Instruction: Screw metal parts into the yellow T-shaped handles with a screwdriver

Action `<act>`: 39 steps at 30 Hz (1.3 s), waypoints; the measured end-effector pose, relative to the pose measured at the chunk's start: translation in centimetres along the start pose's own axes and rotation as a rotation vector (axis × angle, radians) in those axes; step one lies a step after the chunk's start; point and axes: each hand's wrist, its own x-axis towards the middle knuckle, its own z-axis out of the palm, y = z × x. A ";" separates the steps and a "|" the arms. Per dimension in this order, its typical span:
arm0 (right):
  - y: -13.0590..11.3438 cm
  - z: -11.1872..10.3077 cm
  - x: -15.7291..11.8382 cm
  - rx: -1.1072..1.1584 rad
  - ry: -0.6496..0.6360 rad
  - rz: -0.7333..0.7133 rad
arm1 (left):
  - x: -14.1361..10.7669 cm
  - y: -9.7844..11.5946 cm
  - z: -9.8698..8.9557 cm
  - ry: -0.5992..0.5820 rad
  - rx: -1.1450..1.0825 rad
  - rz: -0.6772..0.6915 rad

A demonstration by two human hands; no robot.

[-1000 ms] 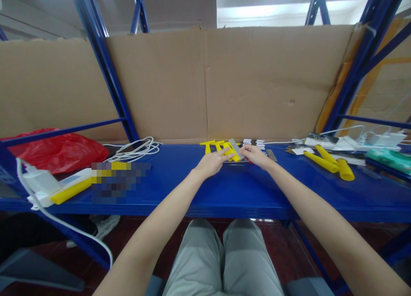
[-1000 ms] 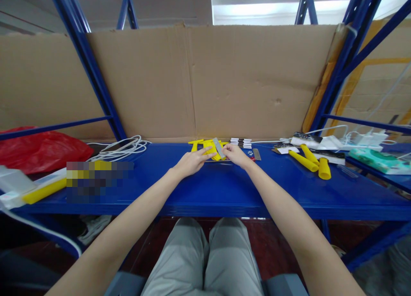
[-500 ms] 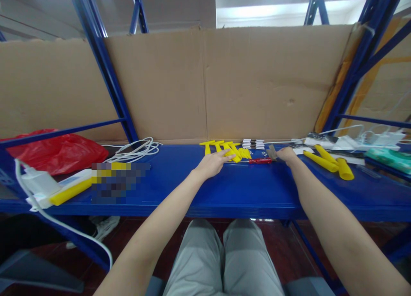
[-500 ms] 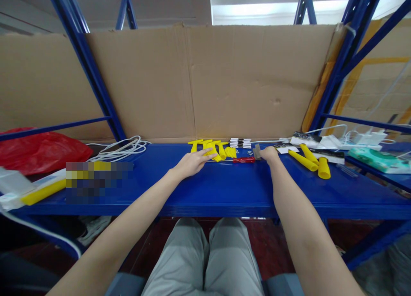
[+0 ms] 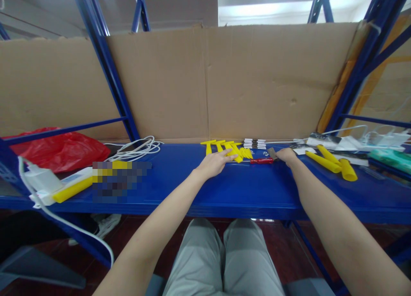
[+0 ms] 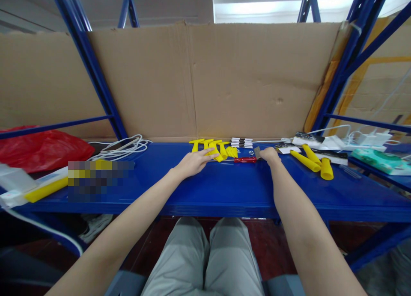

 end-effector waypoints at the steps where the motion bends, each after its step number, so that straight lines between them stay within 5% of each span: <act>1: -0.2 -0.2 -0.1 -0.018 -0.039 0.026 | 0.0 0.0 0.0 -0.001 0.004 0.001; 26: -3.5 -2.6 -3.1 -0.107 -0.158 0.118 | -0.1 0.1 -0.4 -0.008 -0.045 0.006; 39: -2.8 -2.2 -2.5 -0.089 -0.151 0.054 | -0.2 0.4 -0.9 -0.064 0.101 0.017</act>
